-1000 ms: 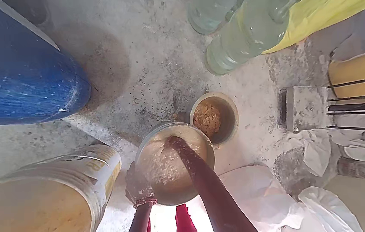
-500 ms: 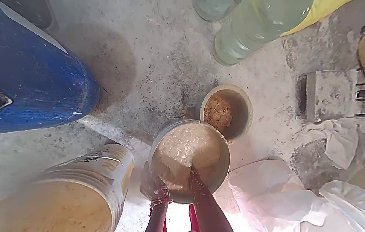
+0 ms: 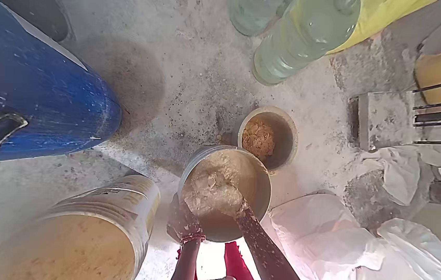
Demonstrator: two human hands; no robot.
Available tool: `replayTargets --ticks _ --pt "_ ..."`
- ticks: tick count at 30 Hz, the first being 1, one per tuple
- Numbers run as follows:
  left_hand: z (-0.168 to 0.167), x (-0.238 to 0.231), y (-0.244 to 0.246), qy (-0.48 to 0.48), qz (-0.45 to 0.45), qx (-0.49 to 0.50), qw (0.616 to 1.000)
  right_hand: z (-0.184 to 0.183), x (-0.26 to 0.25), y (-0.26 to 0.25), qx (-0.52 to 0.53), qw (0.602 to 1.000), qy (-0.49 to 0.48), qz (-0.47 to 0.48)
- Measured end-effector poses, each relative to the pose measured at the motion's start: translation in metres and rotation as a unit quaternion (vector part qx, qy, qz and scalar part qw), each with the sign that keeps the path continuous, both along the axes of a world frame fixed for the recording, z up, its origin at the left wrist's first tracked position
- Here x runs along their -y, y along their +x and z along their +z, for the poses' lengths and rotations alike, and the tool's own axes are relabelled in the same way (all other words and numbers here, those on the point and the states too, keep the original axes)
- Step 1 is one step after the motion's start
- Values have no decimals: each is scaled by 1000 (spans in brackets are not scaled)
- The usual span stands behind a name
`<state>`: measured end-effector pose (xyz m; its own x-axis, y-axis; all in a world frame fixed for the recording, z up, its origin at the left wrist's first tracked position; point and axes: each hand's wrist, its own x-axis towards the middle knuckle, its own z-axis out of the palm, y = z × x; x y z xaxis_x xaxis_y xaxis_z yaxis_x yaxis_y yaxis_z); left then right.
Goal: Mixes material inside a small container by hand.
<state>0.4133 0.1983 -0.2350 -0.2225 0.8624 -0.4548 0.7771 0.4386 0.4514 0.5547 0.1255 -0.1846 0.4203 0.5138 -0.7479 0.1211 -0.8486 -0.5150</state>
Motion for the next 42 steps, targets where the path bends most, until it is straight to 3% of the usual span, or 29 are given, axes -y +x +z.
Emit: replayTargets --ticks 2,5,9,10,11,12,15,16,18,21,25,28,31,32,37,42 --pt "-2 2 0 6 6 -4 1000 9 -12 6 -20 999 8 -28" --pt "-2 2 -1 8 8 3 1000 24 -26 17 -79 994 -61 -44" --pt "-2 2 -2 0 13 6 1000 -25 41 33 -123 986 112 -11" --pt "-2 2 -2 -6 12 2 1000 -15 36 33 -102 990 101 8" --pt "-3 3 -2 -2 11 -2 1000 15 -2 31 -95 994 -54 -20" --pt "-5 3 -2 0 10 -4 1000 19 -29 28 -71 988 -129 -48" --pt "-8 5 -3 -11 4 -10 1000 -56 -9 25 63 993 52 -91" --pt "-8 4 -3 -16 2 -15 1000 -58 -13 31 68 991 45 -106" --pt "-7 5 -4 -12 5 -11 1000 -18 -36 46 -19 990 -99 -100" --pt "-8 3 -3 -4 7 -2 1000 -12 -49 47 -23 995 -49 -85" --pt "-3 2 -3 -13 10 -1 1000 -20 -109 39 -33 997 -64 22" --pt "-5 3 -3 -13 9 -2 1000 -29 -126 18 -66 993 -68 65" --pt "-9 4 -5 2 6 -1 1000 -61 -153 -6 -24 933 -133 335" --pt "-10 4 -5 8 8 0 1000 -60 -155 -15 -38 916 -159 366" --pt "0 -3 1 27 16 29 999 -63 -93 -36 -69 956 -162 236" --pt "3 -5 1 20 18 30 999 -16 -36 -9 -96 962 -138 216"
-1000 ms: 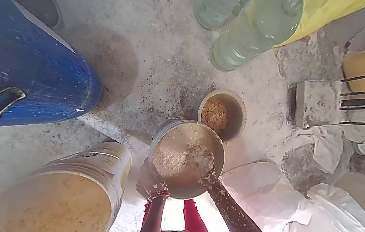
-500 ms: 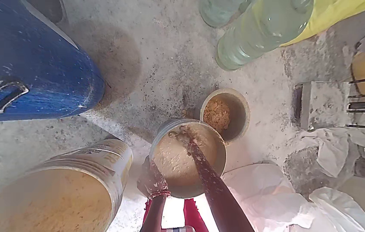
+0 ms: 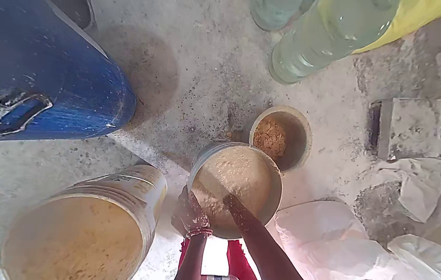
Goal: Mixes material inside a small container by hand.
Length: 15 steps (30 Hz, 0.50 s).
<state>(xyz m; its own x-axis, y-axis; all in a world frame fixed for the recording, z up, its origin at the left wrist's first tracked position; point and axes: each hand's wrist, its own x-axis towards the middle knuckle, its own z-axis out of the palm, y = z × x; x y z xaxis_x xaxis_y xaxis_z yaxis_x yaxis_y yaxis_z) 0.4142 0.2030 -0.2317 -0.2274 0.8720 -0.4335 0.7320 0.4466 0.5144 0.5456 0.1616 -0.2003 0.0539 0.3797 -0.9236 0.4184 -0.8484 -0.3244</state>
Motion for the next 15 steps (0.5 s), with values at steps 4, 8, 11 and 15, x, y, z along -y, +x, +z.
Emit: replayTargets --ticks 4,8,11,15 --pt "-1 0 0 -1 -1 -2 1000 22 14 33 -42 999 11 -32" --pt "0 -1 0 -10 -1 3 1000 15 45 55 -29 998 61 -11" --pt "-2 0 0 -11 1 3 1000 5 42 53 -40 999 -17 4" --pt "-4 1 0 13 1 8 1000 -15 23 32 -68 980 138 124"
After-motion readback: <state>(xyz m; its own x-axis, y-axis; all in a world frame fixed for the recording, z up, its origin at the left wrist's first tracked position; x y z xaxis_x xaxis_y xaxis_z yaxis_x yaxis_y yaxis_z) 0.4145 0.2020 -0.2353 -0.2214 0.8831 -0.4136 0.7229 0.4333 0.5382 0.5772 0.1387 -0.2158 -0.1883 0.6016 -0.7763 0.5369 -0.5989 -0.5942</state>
